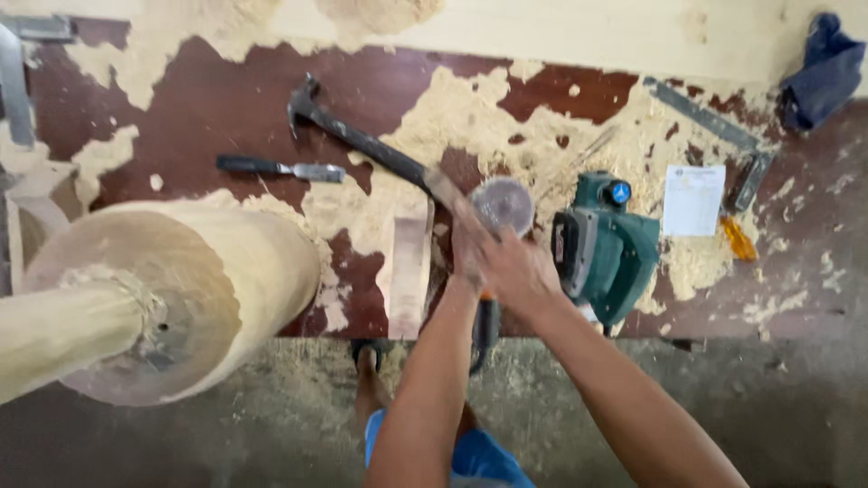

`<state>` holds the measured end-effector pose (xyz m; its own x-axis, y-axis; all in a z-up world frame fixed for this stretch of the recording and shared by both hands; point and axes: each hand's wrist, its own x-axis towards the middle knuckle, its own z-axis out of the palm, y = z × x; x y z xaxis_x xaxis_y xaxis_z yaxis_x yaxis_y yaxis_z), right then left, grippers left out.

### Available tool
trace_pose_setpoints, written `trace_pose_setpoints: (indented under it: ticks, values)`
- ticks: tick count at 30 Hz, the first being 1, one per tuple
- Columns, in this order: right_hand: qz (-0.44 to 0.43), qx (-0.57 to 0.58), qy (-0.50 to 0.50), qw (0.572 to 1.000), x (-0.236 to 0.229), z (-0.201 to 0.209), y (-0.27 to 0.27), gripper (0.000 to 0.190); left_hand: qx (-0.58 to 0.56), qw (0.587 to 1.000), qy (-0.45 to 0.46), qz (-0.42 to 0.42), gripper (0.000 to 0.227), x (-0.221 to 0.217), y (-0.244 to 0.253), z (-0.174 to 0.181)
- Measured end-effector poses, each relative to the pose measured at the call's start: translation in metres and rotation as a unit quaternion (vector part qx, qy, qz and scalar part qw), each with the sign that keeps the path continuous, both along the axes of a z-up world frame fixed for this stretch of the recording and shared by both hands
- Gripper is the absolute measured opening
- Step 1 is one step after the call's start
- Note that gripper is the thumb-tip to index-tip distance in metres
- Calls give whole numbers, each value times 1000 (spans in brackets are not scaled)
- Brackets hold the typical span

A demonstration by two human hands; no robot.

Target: The person uses an angle grinder with a sanding disc to smooth the surface of a large cylindrical wooden piece. The person moves the tool around the curved surface and top edge, generating wood dust.

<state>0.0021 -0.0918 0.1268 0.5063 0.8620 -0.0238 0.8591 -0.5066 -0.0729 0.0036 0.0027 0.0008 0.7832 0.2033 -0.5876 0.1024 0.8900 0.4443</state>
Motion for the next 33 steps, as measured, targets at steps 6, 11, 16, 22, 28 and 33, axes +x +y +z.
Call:
trace_pose_setpoints:
  ticks: [6,11,16,22,28,33]
  values:
    - [-201,-51,128,970,-17,46,-33,66,307,951,-23,-12,46,-3,-5,-9]
    - [-240,-83,162,954,-5,33,-6,71,504,850,-57,-141,28,4,-21,-50]
    - [-289,-24,158,944,-4,66,14,68,-97,975,-176,97,38,0,-29,-39]
    - [-277,-23,126,952,40,98,32,69,533,835,-133,-19,43,-1,-12,15]
    - [-289,-137,235,918,43,121,53,80,746,643,-165,50,72,12,-14,17]
    - [-413,-192,290,842,61,115,38,58,594,800,-23,-85,94,2,-11,25]
